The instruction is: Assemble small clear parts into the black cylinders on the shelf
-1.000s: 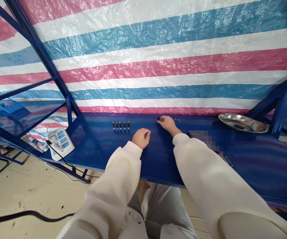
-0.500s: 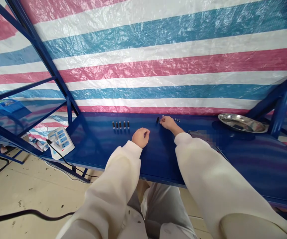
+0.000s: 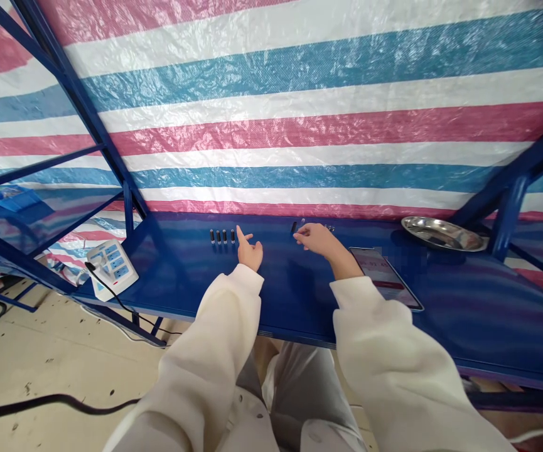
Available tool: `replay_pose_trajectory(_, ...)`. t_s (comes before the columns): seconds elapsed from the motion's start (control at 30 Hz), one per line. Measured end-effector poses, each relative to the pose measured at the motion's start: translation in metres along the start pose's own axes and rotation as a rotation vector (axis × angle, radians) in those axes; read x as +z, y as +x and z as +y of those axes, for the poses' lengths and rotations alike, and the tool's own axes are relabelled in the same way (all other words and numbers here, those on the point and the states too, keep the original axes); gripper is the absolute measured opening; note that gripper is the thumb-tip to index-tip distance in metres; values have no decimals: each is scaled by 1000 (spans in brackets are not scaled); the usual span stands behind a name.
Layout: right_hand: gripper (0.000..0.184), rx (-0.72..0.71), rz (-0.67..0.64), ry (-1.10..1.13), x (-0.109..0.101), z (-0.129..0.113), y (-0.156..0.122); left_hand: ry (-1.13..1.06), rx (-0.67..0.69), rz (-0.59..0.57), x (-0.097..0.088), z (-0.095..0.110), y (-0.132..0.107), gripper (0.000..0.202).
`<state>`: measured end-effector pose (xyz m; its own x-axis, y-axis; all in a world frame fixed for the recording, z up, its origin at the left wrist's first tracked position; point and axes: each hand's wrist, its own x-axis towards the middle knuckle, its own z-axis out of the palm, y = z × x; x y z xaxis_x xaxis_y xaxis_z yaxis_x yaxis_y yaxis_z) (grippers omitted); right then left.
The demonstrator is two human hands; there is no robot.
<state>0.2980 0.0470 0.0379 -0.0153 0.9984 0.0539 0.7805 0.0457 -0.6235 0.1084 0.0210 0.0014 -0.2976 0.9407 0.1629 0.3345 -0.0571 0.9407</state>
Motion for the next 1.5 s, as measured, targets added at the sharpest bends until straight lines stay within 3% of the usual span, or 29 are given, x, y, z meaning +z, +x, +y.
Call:
replay_pose_trajectory(0.2,14,-157,135,228,22,-23,-36,-53,-63,12,2,-6,10,84)
replay_pose_trajectory(0.33,17,-272,121,275,35,-22,-43,-50,-59,5,3,-9,13,84)
replay_pose_trajectory(0.5,19,-318,109,248,40,-17,-45,-56,-17,-10,3,-14,19,78)
replay_pose_trajectory(0.63,19,-328,94,219,42,-15,-46,-68,-41,10,3,-14,19,61)
replay_pose_trajectory(0.8,20,-338,95,220,46,-14,-47,-158,-80,8,0,-4,12,25)
replay_pose_trajectory(0.9,22,-315,137,277,49,-15,-48,-308,-79,-62,-2,4,7,20)
replay_pose_trajectory(1.07,37,-205,178,433,49,-20,-50,-565,-98,-316,-4,14,-2,27)
replay_pose_trajectory(1.17,47,-196,131,496,48,-21,-52,-597,-116,-463,-4,16,-7,27)
replay_pose_trajectory(1.27,51,-202,189,475,47,-22,-53,-575,-93,-566,-4,18,-10,29)
replay_pose_trajectory(1.37,51,-203,256,409,45,-22,-53,-510,-18,-584,-4,18,-11,28)
replay_pose_trajectory(1.5,49,-229,278,296,43,-23,-53,-387,122,-490,-3,17,-11,20)
